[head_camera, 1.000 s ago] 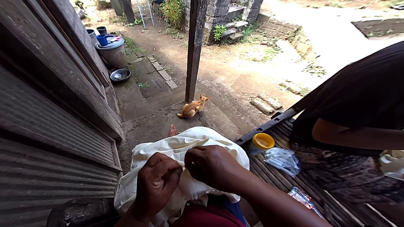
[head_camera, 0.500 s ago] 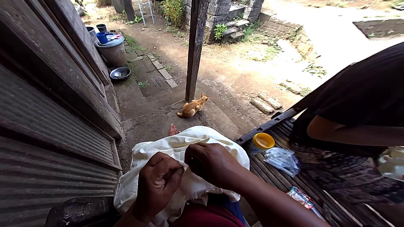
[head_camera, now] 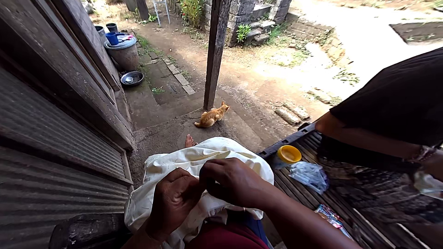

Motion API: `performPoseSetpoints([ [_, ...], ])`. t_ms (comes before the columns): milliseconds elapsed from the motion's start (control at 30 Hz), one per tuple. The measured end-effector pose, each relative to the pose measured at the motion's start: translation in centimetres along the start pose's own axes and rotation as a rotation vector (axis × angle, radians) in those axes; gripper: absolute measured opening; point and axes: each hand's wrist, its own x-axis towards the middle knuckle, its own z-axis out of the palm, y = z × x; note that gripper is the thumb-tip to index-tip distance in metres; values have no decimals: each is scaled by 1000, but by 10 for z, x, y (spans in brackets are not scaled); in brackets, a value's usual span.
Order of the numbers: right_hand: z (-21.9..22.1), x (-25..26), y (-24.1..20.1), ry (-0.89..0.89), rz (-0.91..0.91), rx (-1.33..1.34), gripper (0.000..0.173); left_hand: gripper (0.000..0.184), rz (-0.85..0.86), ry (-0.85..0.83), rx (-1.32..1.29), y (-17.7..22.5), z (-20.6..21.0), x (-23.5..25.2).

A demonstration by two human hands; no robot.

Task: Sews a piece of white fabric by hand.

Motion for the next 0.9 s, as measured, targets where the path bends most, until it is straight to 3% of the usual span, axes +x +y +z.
performPoseSetpoints([
  [100,5,-1,3,-18,154,-20,12,6,9,58,20,-2,-2,3],
  [200,4,-3,1,-43,-2,-13,13,11,20,53,87,-4,-3,3],
  [267,2,-1,-6,-18,-10,-26,13,9,46,17,55,-5,-1,0],
  [433,1,-1,-3,-107,250,145,13,5,-95,105,-380,-10,-1,3],
  [533,1,-4,0,-161,332,43,13,6,-243,19,-522,-11,-3,1],
  [600,3,-8,5,-118,306,-19,14,8,-294,-32,-537,-11,-2,-1],
  [733,4,-13,8,-22,23,285,18,13,-403,7,-588,-8,-4,-1],
  [800,9,-15,4,51,9,282,21,13,-405,-2,-615,-6,-2,-2],
  [900,23,-13,-5,267,81,144,9,9,-414,-4,-612,-5,2,-2],
])
